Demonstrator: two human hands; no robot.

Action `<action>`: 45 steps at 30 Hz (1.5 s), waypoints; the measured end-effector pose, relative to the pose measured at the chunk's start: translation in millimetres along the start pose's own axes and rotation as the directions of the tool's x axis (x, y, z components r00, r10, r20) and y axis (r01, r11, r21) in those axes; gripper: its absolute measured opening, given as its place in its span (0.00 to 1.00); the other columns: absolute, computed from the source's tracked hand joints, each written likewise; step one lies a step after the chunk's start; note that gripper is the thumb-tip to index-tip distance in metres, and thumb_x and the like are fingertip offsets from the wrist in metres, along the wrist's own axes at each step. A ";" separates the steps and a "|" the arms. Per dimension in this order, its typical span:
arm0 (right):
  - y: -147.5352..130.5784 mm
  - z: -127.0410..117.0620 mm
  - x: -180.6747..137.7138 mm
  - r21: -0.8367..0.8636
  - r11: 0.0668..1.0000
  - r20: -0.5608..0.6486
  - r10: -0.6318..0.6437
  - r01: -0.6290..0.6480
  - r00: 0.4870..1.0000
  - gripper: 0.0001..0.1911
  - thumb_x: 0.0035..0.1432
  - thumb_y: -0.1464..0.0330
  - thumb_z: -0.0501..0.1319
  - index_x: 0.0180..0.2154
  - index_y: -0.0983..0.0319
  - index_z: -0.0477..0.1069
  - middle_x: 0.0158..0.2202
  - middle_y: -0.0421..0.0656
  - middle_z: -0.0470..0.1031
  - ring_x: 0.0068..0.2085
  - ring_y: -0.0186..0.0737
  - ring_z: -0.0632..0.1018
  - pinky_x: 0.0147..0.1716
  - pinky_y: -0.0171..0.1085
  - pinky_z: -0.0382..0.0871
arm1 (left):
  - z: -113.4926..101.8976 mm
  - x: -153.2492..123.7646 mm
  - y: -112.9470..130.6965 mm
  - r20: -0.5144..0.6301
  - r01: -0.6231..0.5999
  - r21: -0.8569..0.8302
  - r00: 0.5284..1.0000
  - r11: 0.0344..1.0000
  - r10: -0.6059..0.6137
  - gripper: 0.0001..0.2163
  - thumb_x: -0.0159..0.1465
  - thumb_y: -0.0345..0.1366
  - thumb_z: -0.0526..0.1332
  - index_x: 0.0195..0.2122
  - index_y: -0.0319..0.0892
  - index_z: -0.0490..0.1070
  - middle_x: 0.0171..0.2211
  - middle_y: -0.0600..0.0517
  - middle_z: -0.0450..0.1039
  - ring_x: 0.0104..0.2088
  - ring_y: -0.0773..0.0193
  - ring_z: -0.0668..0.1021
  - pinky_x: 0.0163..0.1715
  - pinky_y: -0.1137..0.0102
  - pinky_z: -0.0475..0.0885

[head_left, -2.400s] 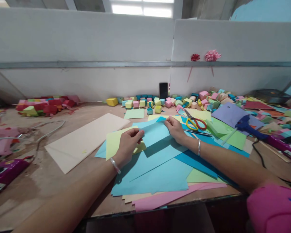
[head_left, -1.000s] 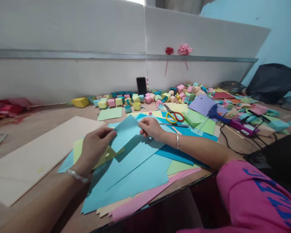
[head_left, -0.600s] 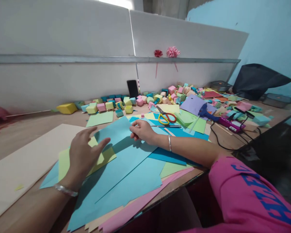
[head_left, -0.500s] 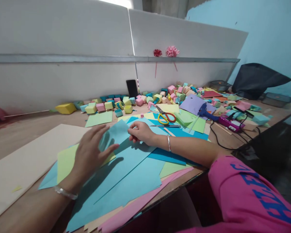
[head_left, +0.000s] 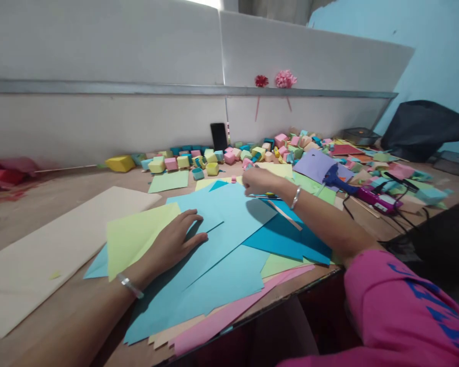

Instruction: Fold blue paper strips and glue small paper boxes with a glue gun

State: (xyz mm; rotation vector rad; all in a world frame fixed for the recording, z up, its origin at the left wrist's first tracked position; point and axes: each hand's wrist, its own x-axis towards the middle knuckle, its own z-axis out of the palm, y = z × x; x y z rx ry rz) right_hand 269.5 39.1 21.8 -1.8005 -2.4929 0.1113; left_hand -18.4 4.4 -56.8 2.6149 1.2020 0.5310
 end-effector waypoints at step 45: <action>-20.7 82.3 0.3 0.353 0.633 -0.488 -0.503 0.689 0.713 0.12 0.60 0.69 0.56 0.44 0.66 0.69 0.33 0.43 0.73 0.31 0.34 0.69 0.34 0.33 0.63 | -3.3 -7.3 19.7 -0.085 0.164 0.126 0.984 0.978 -0.154 0.14 0.70 0.40 0.50 0.46 0.41 0.72 0.51 0.44 0.72 0.52 0.54 0.74 0.54 0.58 0.69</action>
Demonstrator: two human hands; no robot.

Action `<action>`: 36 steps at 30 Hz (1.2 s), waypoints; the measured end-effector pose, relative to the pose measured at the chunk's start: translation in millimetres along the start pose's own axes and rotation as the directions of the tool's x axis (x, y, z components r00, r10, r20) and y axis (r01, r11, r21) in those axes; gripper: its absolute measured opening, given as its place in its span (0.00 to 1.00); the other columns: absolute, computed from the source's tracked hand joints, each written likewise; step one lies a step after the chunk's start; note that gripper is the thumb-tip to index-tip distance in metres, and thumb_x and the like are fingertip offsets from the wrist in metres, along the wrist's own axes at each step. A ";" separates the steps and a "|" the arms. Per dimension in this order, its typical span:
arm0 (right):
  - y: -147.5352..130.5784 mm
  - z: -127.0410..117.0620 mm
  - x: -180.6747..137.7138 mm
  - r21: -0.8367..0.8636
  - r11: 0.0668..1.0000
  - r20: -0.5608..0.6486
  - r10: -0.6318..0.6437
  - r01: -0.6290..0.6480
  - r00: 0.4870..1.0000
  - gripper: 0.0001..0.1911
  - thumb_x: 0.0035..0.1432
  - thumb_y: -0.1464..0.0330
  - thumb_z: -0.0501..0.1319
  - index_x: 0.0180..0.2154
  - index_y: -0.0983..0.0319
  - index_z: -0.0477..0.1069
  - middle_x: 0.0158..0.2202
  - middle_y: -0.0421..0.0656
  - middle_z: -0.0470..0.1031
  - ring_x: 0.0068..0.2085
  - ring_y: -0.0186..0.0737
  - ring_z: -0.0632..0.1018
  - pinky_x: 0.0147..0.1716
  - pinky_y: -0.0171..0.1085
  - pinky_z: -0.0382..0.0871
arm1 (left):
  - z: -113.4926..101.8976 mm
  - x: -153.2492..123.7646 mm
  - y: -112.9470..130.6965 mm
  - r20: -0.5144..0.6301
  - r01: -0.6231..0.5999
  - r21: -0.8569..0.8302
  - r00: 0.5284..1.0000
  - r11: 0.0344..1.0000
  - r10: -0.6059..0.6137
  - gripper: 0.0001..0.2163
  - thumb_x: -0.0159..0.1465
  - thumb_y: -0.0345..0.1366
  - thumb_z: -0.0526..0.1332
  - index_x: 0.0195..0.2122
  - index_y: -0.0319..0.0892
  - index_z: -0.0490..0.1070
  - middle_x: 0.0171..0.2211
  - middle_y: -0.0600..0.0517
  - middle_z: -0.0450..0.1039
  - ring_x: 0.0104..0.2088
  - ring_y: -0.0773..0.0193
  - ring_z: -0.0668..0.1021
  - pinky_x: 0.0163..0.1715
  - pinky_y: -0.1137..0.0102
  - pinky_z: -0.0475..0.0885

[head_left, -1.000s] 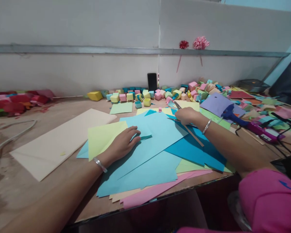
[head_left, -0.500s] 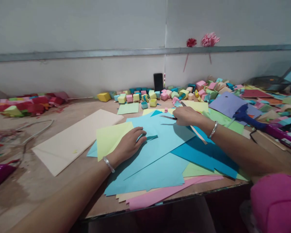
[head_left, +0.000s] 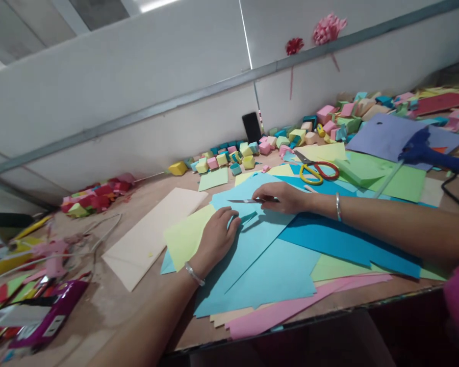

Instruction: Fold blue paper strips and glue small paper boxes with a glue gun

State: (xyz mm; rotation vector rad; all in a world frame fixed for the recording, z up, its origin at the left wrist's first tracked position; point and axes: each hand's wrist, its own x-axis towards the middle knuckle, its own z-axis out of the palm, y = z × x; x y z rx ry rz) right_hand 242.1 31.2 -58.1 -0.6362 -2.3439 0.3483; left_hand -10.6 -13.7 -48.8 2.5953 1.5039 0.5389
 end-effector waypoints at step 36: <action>-53.3 3.2 0.1 -0.682 0.731 0.313 0.285 0.006 0.906 0.15 0.70 0.70 0.47 0.41 0.66 0.72 0.34 0.50 0.74 0.33 0.38 0.71 0.27 0.36 0.48 | 4.6 -2.1 -0.2 0.043 0.011 0.215 0.999 0.976 -0.021 0.21 0.69 0.45 0.52 0.62 0.48 0.63 0.62 0.43 0.61 0.62 0.45 0.63 0.58 0.50 0.62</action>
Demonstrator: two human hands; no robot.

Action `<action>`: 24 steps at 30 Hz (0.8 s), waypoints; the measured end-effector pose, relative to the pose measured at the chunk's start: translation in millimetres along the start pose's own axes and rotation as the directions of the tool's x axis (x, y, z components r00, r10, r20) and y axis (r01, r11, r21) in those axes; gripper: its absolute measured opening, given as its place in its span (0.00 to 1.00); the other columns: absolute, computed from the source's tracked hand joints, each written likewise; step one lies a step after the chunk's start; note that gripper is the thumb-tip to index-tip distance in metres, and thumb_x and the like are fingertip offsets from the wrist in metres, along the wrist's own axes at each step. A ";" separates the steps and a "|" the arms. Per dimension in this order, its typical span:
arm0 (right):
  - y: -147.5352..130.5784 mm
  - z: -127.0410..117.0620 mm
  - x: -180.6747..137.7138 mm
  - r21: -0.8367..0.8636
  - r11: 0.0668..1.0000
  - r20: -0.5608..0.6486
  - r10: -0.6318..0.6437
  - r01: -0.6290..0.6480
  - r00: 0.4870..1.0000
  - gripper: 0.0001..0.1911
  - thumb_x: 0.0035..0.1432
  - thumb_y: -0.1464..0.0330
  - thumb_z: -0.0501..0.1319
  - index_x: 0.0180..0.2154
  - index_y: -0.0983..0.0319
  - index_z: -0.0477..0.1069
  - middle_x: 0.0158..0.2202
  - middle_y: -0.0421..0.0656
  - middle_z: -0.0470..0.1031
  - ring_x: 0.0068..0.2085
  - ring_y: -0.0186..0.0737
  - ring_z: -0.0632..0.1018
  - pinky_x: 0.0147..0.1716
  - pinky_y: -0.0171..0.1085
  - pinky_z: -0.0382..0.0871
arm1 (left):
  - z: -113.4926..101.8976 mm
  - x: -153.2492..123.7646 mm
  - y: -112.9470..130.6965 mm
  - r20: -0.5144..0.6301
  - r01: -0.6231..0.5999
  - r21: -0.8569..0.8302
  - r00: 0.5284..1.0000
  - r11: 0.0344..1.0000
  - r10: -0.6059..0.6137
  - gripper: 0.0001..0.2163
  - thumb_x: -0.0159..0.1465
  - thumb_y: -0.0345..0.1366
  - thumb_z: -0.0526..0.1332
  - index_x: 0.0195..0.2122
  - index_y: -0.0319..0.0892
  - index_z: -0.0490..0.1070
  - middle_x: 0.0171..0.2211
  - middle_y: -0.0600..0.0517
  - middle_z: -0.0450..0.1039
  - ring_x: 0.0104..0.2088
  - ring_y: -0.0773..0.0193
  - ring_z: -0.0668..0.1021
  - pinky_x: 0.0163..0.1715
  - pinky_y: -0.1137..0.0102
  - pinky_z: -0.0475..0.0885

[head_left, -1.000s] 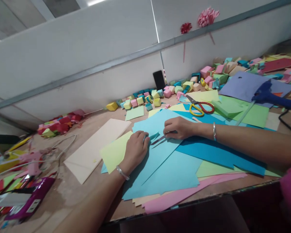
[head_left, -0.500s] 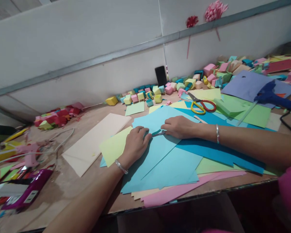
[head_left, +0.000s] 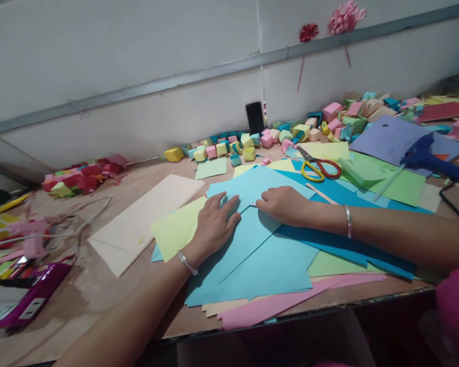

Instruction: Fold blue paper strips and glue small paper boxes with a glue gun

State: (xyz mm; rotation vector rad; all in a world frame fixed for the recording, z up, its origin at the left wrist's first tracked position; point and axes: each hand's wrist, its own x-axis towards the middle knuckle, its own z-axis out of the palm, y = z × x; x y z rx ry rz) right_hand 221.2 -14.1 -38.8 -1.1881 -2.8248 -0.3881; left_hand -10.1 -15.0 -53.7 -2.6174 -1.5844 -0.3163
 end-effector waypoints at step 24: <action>-15.8 -37.3 -5.1 0.005 0.962 0.293 0.261 -0.275 0.920 0.18 0.69 0.71 0.46 0.44 0.65 0.76 0.38 0.55 0.74 0.39 0.48 0.77 0.24 0.38 0.51 | 0.9 -0.9 -0.2 0.209 -0.067 -0.095 0.974 0.993 0.086 0.25 0.71 0.52 0.45 0.67 0.57 0.52 0.70 0.47 0.46 0.69 0.42 0.51 0.61 0.39 0.50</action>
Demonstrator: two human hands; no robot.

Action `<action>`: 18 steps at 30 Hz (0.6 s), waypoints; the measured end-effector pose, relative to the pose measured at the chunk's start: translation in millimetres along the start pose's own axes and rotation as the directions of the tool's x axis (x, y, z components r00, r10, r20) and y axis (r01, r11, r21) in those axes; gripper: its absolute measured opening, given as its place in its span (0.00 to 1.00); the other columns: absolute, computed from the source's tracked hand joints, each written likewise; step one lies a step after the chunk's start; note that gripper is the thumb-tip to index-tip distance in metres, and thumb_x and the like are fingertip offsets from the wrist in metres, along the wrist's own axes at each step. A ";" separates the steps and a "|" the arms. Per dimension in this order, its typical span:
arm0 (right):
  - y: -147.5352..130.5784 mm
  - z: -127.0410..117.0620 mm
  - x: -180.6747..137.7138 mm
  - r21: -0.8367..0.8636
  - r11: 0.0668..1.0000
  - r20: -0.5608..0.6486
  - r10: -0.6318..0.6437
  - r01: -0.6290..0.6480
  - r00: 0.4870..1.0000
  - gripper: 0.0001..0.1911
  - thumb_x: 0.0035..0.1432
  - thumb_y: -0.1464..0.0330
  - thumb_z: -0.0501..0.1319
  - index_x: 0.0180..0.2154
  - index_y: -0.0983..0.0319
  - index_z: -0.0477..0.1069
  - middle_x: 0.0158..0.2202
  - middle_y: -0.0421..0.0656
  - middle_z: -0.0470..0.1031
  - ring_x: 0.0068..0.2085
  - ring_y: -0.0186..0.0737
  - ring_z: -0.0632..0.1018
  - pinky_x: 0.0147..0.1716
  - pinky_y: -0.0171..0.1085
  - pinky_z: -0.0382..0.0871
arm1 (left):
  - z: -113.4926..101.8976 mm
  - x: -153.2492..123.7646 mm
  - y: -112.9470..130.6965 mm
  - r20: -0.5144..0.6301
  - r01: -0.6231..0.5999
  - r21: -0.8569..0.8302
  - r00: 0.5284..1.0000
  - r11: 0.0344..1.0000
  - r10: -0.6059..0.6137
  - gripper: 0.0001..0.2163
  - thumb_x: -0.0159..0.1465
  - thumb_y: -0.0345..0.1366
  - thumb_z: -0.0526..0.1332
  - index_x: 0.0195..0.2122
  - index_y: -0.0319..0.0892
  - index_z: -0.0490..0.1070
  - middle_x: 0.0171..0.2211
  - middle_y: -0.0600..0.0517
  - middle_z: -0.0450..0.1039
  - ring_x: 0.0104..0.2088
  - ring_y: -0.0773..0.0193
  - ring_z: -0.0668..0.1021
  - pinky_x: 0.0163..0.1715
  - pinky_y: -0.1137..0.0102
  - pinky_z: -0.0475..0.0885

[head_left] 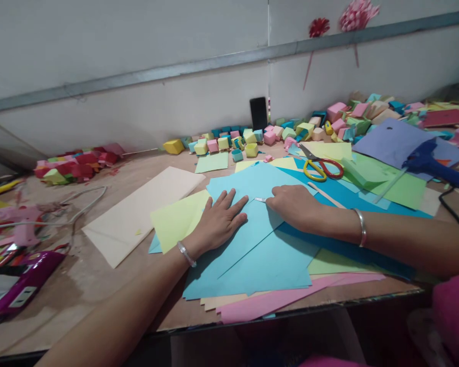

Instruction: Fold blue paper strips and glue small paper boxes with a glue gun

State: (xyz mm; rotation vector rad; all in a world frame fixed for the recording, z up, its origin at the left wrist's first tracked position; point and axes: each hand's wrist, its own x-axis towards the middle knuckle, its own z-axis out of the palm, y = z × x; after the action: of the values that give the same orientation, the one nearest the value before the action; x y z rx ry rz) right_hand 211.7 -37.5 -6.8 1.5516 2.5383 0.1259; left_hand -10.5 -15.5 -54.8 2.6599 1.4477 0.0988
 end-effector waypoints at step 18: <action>8.3 14.8 14.3 0.069 0.997 -0.065 -0.038 0.043 0.997 0.17 0.68 0.71 0.50 0.47 0.66 0.76 0.39 0.54 0.75 0.40 0.47 0.74 0.29 0.39 0.54 | -2.5 1.8 1.2 0.009 -0.003 0.026 1.000 1.000 0.003 0.24 0.71 0.50 0.46 0.67 0.57 0.53 0.70 0.47 0.46 0.68 0.42 0.52 0.61 0.40 0.52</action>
State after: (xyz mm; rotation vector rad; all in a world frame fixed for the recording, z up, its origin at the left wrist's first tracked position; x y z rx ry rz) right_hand 215.3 -21.2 -21.3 1.5435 2.6485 0.0832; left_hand -8.9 -14.5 -52.1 2.6795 1.4527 0.0677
